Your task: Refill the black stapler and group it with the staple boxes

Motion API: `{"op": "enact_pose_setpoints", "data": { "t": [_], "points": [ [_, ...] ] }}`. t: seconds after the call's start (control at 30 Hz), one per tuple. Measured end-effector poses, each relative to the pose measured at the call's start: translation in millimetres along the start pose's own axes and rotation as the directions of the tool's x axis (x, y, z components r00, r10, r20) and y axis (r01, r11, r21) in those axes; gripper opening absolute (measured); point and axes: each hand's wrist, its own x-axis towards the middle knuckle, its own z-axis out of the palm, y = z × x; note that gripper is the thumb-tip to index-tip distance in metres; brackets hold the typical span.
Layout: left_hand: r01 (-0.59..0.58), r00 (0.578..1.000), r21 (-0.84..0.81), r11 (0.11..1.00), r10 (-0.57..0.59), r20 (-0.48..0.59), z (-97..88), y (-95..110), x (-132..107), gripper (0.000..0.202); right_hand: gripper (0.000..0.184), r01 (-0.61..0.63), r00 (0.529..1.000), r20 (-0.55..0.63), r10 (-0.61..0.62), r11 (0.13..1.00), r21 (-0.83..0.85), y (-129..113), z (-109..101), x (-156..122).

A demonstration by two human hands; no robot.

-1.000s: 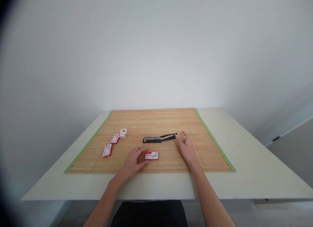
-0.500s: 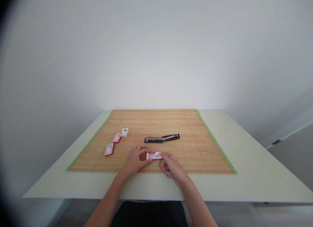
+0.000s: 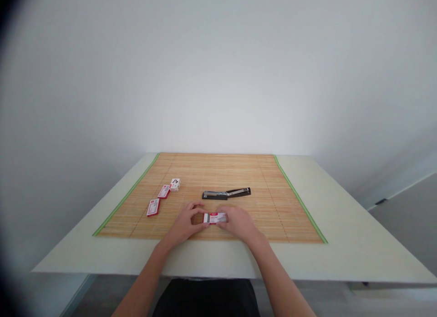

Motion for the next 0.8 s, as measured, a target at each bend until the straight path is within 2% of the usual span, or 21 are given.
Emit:
{"op": "enact_pose_setpoints", "data": {
  "t": [0.17,0.27,0.33,0.4,0.5,0.6,0.8],
  "points": [
    [-0.006,1.000,0.002,1.000,0.006,-0.015,3.0,-1,0,0.032,0.025,-0.040,0.999,0.020,0.041,0.998,-0.048,15,-10,-8],
    [-0.005,1.000,0.003,1.000,0.005,-0.026,4.4,-1,0,0.032,0.034,-0.057,0.998,0.002,0.057,0.997,-0.048,20,-13,-10],
    [-0.006,1.000,0.001,1.000,0.006,-0.030,5.2,0,0,0.032,0.037,-0.044,0.999,-0.032,0.043,0.998,-0.046,15,-14,-7],
    [-0.008,0.999,-0.001,1.000,0.008,-0.034,5.8,0,-1,0.032,0.030,0.001,1.000,-0.028,-0.003,0.997,-0.074,4,-14,-1],
    [-0.011,0.999,-0.002,1.000,0.010,-0.041,6.5,0,-1,0.033,0.021,0.067,0.996,0.076,-0.052,0.973,-0.221,-15,-12,13],
    [-0.015,0.999,-0.008,1.000,0.014,-0.046,7.3,0,-1,0.034,0.020,0.090,0.989,0.143,-0.041,0.930,-0.357,-28,-8,26],
    [-0.028,0.997,-0.023,0.999,0.026,-0.067,9.9,-3,-1,0.033,0.013,0.134,0.978,0.197,-0.060,0.914,-0.383,-35,-3,43]
  ]
}}
